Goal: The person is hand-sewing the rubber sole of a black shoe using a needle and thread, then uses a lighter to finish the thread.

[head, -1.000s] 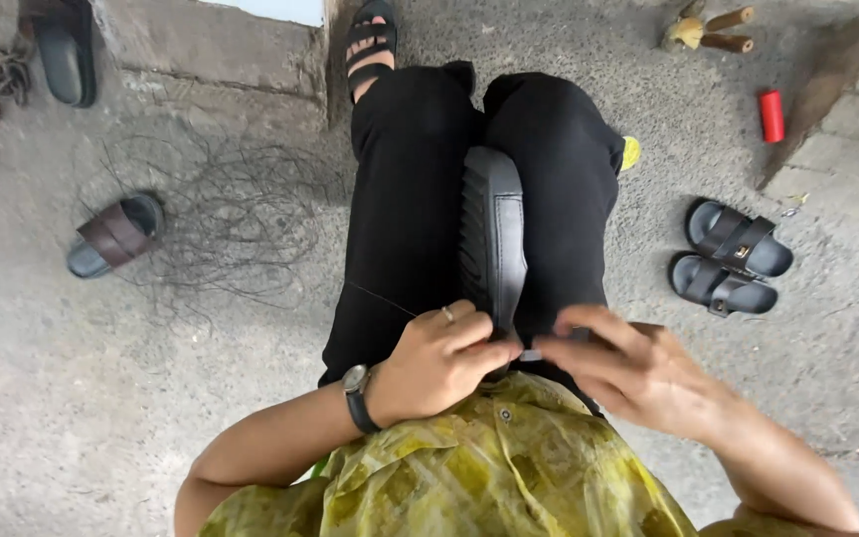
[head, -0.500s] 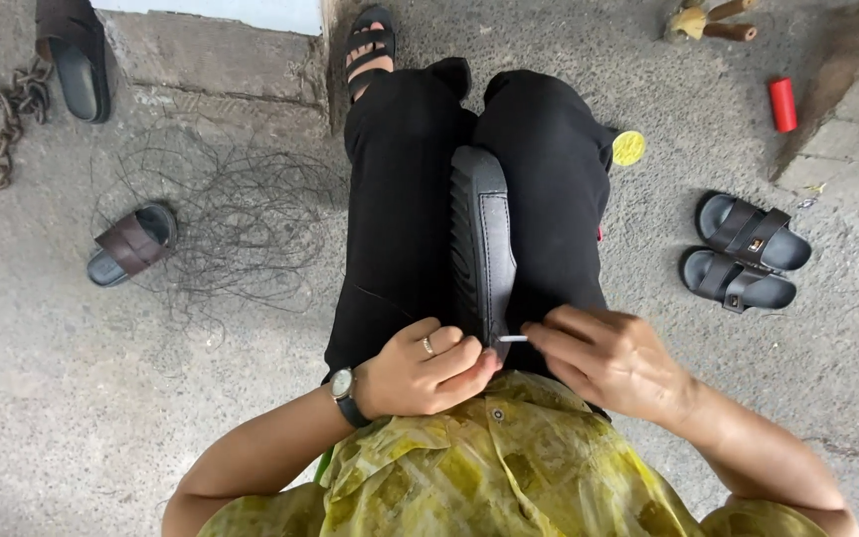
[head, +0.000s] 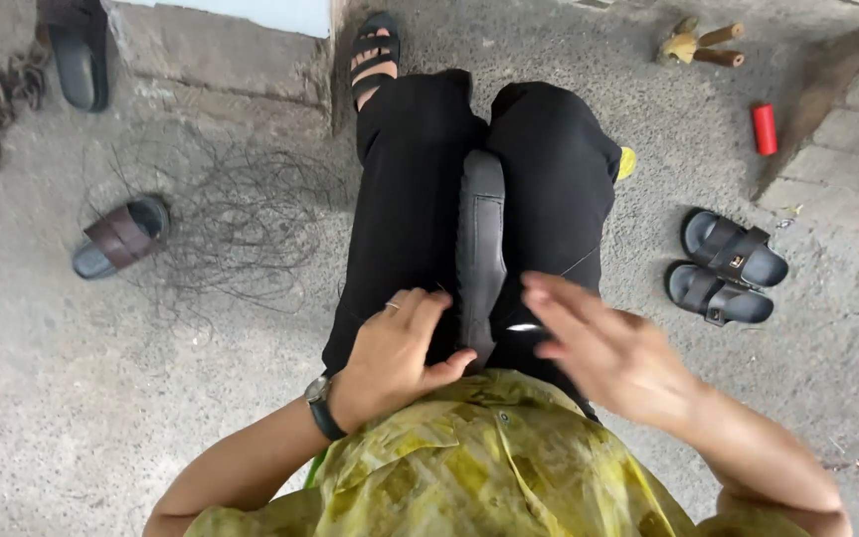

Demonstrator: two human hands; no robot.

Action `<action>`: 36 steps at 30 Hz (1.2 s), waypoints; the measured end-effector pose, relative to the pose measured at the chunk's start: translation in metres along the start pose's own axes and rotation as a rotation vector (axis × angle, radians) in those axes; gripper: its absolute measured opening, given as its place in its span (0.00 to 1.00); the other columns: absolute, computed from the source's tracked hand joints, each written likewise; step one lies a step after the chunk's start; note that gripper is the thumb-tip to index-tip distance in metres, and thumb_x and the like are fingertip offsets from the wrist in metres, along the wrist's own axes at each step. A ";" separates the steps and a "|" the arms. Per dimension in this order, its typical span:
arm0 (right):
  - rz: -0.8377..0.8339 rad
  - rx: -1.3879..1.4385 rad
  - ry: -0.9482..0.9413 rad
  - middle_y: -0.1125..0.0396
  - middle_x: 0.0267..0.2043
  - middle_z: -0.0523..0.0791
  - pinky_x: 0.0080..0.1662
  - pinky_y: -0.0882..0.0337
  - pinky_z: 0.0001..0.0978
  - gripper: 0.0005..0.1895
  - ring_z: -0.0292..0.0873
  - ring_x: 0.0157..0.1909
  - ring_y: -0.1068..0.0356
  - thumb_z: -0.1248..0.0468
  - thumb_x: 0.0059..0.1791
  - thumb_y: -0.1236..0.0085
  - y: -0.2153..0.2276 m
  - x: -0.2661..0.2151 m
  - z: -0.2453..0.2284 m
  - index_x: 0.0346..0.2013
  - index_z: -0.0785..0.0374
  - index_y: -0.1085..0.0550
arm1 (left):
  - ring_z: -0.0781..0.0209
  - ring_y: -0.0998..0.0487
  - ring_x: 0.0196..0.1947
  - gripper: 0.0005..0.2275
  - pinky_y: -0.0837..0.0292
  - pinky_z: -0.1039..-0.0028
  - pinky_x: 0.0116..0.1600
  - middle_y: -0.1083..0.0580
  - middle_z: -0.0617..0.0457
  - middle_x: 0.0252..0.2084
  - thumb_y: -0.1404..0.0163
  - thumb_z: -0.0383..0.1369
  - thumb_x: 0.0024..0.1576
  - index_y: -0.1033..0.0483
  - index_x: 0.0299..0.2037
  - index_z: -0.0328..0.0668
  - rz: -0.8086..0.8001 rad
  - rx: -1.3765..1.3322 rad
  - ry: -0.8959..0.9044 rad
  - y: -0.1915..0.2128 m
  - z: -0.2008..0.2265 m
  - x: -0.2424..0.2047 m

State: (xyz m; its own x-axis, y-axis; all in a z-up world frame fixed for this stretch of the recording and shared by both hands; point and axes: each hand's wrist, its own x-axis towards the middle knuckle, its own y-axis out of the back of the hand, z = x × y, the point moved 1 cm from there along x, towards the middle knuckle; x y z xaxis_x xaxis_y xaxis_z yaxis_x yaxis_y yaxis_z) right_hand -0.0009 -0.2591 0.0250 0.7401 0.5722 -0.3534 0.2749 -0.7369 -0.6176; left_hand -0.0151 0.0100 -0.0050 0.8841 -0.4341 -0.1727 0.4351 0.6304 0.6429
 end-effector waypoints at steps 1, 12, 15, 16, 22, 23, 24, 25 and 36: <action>-0.009 -0.816 0.270 0.44 0.58 0.53 0.43 0.33 0.35 0.26 0.48 0.50 0.39 0.61 0.47 0.51 -0.022 0.017 -0.012 0.59 0.66 0.38 | 0.45 0.26 0.36 0.22 0.30 0.62 0.36 0.31 0.44 0.39 0.51 0.49 0.52 0.31 0.44 0.34 0.023 0.081 -0.041 0.001 0.000 0.001; 0.018 -0.879 0.142 0.34 0.14 0.40 0.16 0.29 0.26 0.10 0.42 0.11 0.33 0.74 0.41 0.45 -0.028 0.028 -0.004 0.37 0.67 0.22 | 0.56 0.29 0.52 0.13 0.34 0.68 0.57 0.31 0.47 0.50 0.61 0.33 0.64 0.22 0.44 0.35 -0.069 -1.085 -0.245 0.048 0.003 0.064; 0.037 -0.954 0.192 0.37 0.09 0.38 0.14 0.34 0.20 0.09 0.34 0.07 0.38 0.75 0.41 0.46 -0.029 0.040 0.002 0.35 0.69 0.23 | 0.53 0.21 0.37 0.19 0.28 0.72 0.44 0.30 0.52 0.19 0.61 0.37 0.60 0.31 0.16 0.42 0.071 -1.224 -0.058 0.039 -0.006 0.096; 0.054 -0.968 0.170 0.36 0.10 0.39 0.15 0.34 0.21 0.09 0.34 0.09 0.36 0.74 0.41 0.46 -0.028 0.044 0.004 0.34 0.68 0.23 | 0.61 0.33 0.26 0.20 0.39 0.78 0.32 0.34 0.52 0.16 0.64 0.38 0.62 0.34 0.17 0.42 0.054 -1.314 0.007 0.039 -0.011 0.106; 0.068 -1.606 0.402 0.34 0.36 0.45 0.24 0.28 0.32 0.17 0.44 0.24 0.29 0.62 0.48 0.55 -0.026 0.031 0.000 0.51 0.57 0.28 | 0.45 0.33 0.37 0.06 0.35 0.64 0.43 0.34 0.45 0.35 0.57 0.29 0.61 0.28 0.36 0.35 0.381 -0.247 -0.233 0.084 -0.028 0.097; 0.051 -1.701 0.439 0.36 0.39 0.44 0.26 0.28 0.31 0.19 0.44 0.28 0.28 0.67 0.49 0.59 -0.026 0.028 -0.001 0.52 0.53 0.26 | 0.28 0.35 0.53 0.08 0.36 0.50 0.57 0.37 0.33 0.49 0.52 0.21 0.58 0.32 0.46 0.25 0.462 0.084 -0.305 0.087 -0.029 0.087; 0.053 -1.701 0.440 0.36 0.39 0.44 0.26 0.28 0.31 0.19 0.44 0.28 0.28 0.67 0.49 0.59 -0.024 0.025 0.002 0.52 0.53 0.26 | 0.28 0.35 0.53 0.08 0.36 0.50 0.57 0.37 0.33 0.49 0.52 0.21 0.58 0.32 0.46 0.25 0.462 0.085 -0.307 0.073 -0.023 0.076; 0.054 -1.717 0.385 0.36 0.41 0.44 0.29 0.27 0.31 0.20 0.46 0.32 0.28 0.66 0.49 0.57 -0.023 0.022 0.005 0.54 0.51 0.28 | 0.28 0.41 0.59 0.23 0.44 0.49 0.62 0.41 0.31 0.57 0.45 0.26 0.52 0.39 0.56 0.29 0.290 -0.076 -0.306 0.059 -0.018 0.064; 0.012 -1.989 0.370 0.37 0.37 0.43 0.28 0.27 0.29 0.22 0.44 0.39 0.28 0.69 0.47 0.55 -0.043 0.024 -0.009 0.55 0.51 0.29 | 0.39 0.42 0.65 0.46 0.34 0.59 0.61 0.48 0.36 0.66 0.37 0.36 0.43 0.55 0.70 0.42 0.017 -0.353 -0.231 0.019 -0.008 0.040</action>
State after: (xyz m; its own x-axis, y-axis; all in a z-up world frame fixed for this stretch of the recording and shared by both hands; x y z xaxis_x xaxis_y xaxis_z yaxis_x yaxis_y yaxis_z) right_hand 0.0105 -0.2170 0.0487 0.7411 0.6688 -0.0586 0.2396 -0.1820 0.9537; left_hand 0.0295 0.0098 -0.0061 0.8475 -0.5297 0.0334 0.4882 0.8027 0.3425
